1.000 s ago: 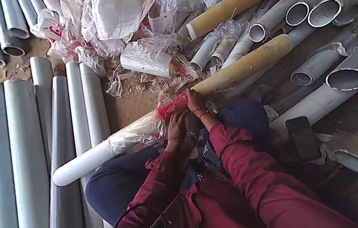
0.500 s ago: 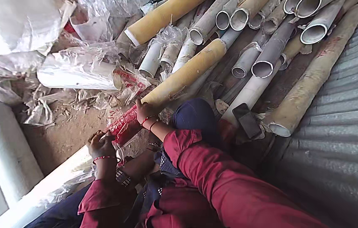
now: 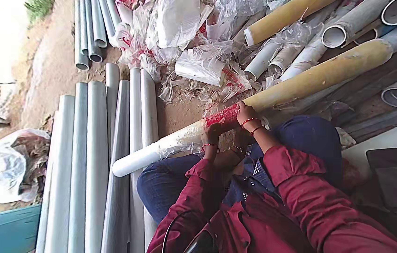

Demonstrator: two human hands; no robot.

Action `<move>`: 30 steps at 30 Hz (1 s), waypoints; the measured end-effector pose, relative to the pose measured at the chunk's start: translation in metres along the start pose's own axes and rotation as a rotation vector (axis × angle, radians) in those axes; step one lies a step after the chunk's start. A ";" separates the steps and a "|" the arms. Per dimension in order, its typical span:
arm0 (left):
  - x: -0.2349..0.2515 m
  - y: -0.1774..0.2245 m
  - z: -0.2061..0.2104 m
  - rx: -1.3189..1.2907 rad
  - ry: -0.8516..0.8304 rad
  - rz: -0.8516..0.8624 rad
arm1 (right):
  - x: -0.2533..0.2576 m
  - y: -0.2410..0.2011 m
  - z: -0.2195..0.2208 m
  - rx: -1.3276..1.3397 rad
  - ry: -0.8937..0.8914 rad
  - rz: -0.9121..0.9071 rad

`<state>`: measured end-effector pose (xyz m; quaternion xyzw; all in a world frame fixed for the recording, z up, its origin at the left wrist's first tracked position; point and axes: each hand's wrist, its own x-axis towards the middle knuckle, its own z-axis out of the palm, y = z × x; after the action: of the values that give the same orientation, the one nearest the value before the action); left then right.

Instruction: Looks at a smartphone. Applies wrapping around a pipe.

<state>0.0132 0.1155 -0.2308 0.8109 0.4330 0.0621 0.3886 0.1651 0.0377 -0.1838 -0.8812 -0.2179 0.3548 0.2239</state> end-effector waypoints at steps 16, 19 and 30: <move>0.007 -0.008 0.006 -0.155 0.182 0.160 | -0.002 -0.001 -0.002 0.018 -0.045 -0.012; 0.002 0.000 0.010 -0.151 0.155 0.127 | -0.002 -0.003 -0.002 0.025 -0.046 -0.021; 0.005 -0.005 0.015 0.398 0.133 0.188 | -0.005 -0.001 0.001 0.007 -0.053 -0.048</move>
<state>0.0193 0.1126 -0.2456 0.9025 0.3838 0.0646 0.1842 0.1608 0.0360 -0.1819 -0.8652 -0.2436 0.3732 0.2298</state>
